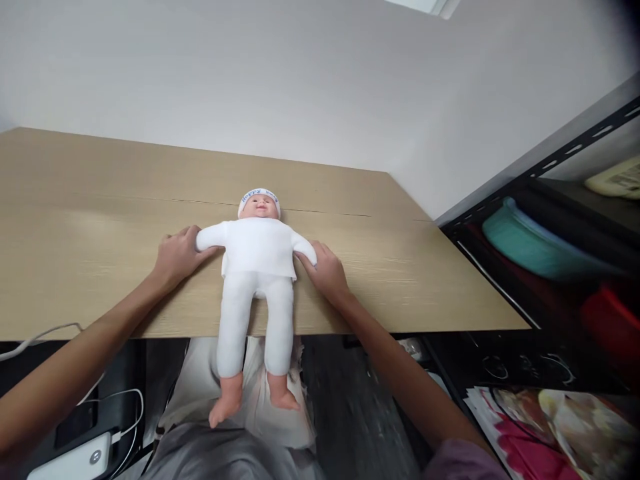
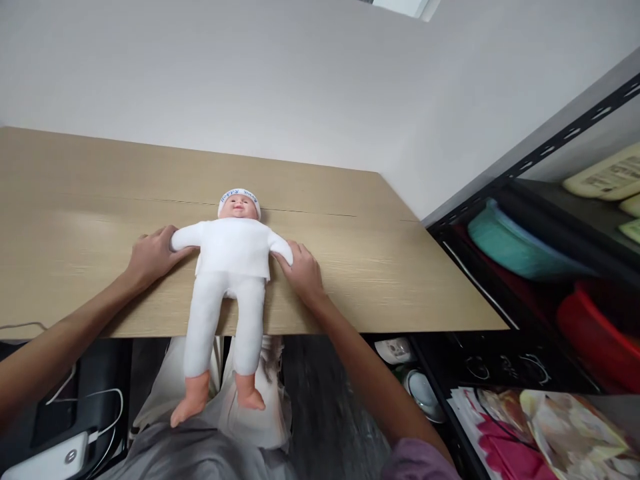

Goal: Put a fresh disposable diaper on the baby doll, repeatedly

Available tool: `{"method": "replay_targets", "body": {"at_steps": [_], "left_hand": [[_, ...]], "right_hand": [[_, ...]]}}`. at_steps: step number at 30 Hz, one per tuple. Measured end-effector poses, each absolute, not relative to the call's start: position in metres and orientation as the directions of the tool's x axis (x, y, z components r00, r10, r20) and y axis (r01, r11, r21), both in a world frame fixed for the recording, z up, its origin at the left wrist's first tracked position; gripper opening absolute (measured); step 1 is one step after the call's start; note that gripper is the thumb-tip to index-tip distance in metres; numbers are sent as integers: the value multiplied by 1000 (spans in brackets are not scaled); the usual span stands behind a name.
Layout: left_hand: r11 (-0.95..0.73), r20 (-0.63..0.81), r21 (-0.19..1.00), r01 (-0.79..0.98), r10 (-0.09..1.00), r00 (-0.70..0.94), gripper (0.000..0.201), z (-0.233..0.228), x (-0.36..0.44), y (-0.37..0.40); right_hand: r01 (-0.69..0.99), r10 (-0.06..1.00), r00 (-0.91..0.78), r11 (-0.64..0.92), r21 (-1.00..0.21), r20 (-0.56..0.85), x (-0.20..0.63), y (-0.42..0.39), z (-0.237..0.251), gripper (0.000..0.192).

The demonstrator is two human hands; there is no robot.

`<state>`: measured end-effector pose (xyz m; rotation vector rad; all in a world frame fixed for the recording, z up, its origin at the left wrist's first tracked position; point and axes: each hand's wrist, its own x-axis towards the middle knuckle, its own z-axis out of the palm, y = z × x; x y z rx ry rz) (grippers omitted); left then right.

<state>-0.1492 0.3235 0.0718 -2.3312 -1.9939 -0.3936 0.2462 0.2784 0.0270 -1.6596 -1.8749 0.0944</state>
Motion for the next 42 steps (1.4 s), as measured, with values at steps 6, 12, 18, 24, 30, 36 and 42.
{"method": "replay_targets", "body": {"at_steps": [6,12,18,24,30,36,42], "left_hand": [[-162,294,99,982,947,127,68,62,-150,394],[-150,334,152,977,938,92,70,61,-144,447],[-163,399,138,977,912,96,70,55,-135,506],[-207,472,126,970,873,124,70,49,-138,553],[-204,467,108,973,874,131,73,48,-136,576],[-300,449,168,939,871,198,83,44,-153,570],[-431,427,237,871,851,306,88,39,-195,567]], "right_hand": [[900,895,65,139,-414,442,234,349,28,52],[919,878,89,109,-378,470,233,403,29,49],[931,866,77,115,-347,494,247,467,25,53],[921,837,26,192,-339,546,255,519,17,57],[913,835,-35,250,-322,548,272,542,12,60],[898,856,-196,352,-263,478,303,536,12,66],[877,873,-247,386,-286,421,316,538,4,76]]}}
